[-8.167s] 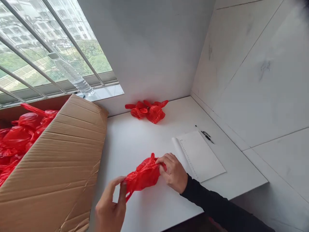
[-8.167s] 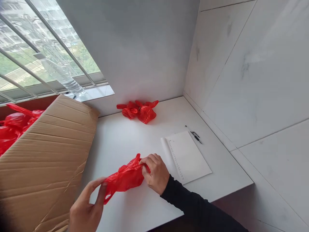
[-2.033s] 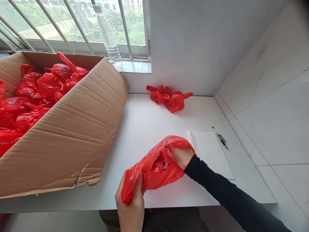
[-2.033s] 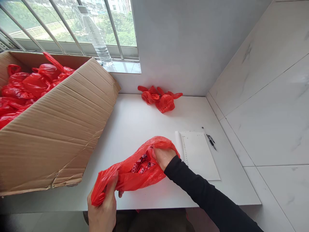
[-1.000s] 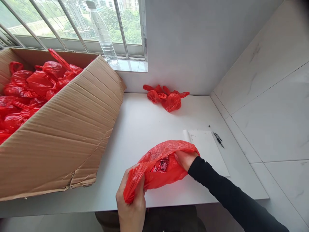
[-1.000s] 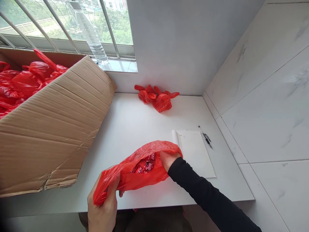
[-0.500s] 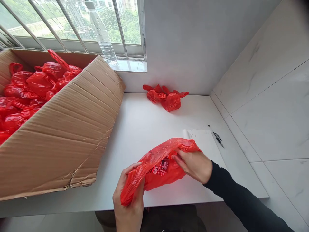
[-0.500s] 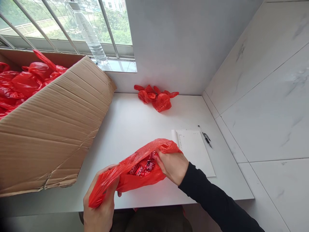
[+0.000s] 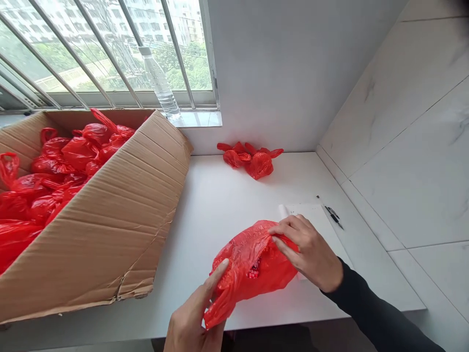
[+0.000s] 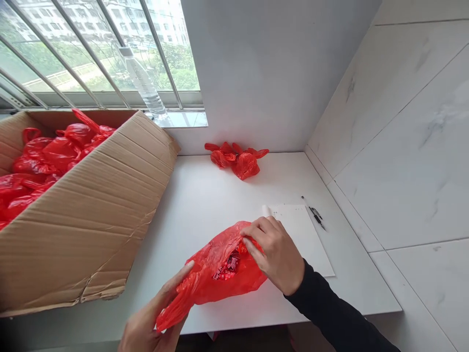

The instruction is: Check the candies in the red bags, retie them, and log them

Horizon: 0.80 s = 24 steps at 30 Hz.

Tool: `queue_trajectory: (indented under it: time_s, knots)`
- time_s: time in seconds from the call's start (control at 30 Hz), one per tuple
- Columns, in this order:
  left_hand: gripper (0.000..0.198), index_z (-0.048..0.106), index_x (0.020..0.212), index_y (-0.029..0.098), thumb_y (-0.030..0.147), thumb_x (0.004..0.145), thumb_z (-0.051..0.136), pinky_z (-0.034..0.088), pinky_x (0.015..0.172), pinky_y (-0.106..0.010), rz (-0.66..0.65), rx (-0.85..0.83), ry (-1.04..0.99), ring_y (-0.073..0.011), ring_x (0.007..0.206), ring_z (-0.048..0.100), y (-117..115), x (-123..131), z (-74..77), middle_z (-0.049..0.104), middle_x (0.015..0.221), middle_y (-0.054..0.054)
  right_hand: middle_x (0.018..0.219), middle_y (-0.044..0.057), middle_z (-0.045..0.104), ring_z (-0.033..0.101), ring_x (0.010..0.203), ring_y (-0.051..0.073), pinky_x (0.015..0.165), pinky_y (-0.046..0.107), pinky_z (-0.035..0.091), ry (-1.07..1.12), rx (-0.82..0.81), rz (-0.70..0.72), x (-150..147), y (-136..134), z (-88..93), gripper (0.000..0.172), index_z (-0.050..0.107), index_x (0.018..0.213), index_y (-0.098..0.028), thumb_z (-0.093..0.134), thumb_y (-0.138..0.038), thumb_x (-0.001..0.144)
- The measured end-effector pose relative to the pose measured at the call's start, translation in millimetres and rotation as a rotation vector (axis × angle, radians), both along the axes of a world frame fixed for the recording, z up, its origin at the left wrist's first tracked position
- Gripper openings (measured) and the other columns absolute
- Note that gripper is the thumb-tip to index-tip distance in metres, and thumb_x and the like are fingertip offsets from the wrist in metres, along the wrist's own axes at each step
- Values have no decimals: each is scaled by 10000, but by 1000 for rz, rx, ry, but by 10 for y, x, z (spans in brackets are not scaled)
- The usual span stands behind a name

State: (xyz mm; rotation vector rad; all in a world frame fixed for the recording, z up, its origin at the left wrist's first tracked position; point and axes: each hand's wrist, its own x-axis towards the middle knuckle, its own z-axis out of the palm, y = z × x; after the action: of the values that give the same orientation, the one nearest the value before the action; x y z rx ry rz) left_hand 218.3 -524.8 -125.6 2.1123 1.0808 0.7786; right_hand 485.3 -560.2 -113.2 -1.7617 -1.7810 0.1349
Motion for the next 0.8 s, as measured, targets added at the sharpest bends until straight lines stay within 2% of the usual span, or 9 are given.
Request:
queue_trajectory:
  time_s: [0.1, 0.23, 0.3, 0.37, 0.5, 0.57, 0.67, 0.73, 0.8]
  knots:
    - [404, 658, 1267, 330, 153, 912, 579, 499, 646, -212, -29, 204, 35, -139, 712, 613, 106, -48, 77, 618, 795, -6, 1020, 47, 613, 573, 993, 210, 895, 386, 511, 131, 64, -8, -16, -17, 122, 153, 657, 1031, -256, 510, -222, 1006]
    - [102, 730, 905, 263, 238, 884, 633, 498, 743, -262, 156, 217, -102, -174, 849, 603, 106, 97, 286, 591, 955, -49, 1137, 57, 593, 542, 1118, 240, 948, 420, 499, 131, 51, -3, -16, -53, 285, 146, 639, 1107, -276, 561, -293, 984]
    - [96, 717, 822, 254, 322, 865, 664, 501, 843, -299, 204, 99, -170, -213, 953, 619, 72, 210, 392, 624, 1046, -66, 1207, 77, 580, 528, 1146, 284, 978, 497, 478, 33, -17, 9, 2, -43, 262, 275, 615, 1204, -273, 638, -303, 931]
    - [162, 718, 805, 251, 398, 854, 673, 507, 888, -325, 237, -98, -244, -251, 1025, 634, 41, 303, 467, 662, 1121, -81, 1198, 94, 592, 537, 1125, 307, 965, 534, 473, -60, -63, -1, 35, -21, 188, 360, 600, 1248, -253, 641, -194, 894]
    - [266, 760, 919, 245, 483, 843, 667, 492, 1000, -390, 282, -394, -378, -317, 1152, 633, 34, 377, 481, 719, 1139, -100, 1018, 69, 658, 590, 983, 259, 897, 467, 508, -3, -83, -18, 113, -7, 111, 338, 640, 1103, -223, 486, -21, 879]
    - [287, 753, 847, 227, 506, 821, 690, 486, 1031, -447, 278, -464, -455, -340, 1145, 647, 60, 374, 448, 740, 1049, -106, 996, 54, 675, 606, 960, 242, 880, 433, 519, 127, -74, -8, 134, -27, 169, 251, 644, 1050, -235, 491, -84, 920]
    - [293, 713, 811, 213, 499, 762, 758, 560, 937, -479, 320, -561, -620, -358, 1126, 663, 110, 356, 430, 743, 1055, -107, 1035, 33, 679, 605, 1028, 233, 896, 393, 514, 323, -28, 2, 141, -66, 315, 131, 663, 1024, -275, 548, -256, 963]
    - [278, 695, 868, 226, 468, 757, 774, 591, 882, -471, 349, -632, -749, -360, 1172, 639, 143, 335, 455, 741, 1082, -97, 1061, 19, 667, 597, 1055, 222, 895, 361, 506, 423, -10, -24, 143, -83, 396, 131, 682, 1021, -306, 566, -337, 967]
    - [226, 671, 884, 250, 431, 784, 762, 607, 847, -461, 308, -712, -861, -348, 1189, 628, 176, 311, 490, 745, 949, -65, 1053, 15, 653, 599, 1017, 210, 851, 332, 507, 492, -13, -98, 148, -87, 445, 143, 697, 1012, -322, 572, -372, 962]
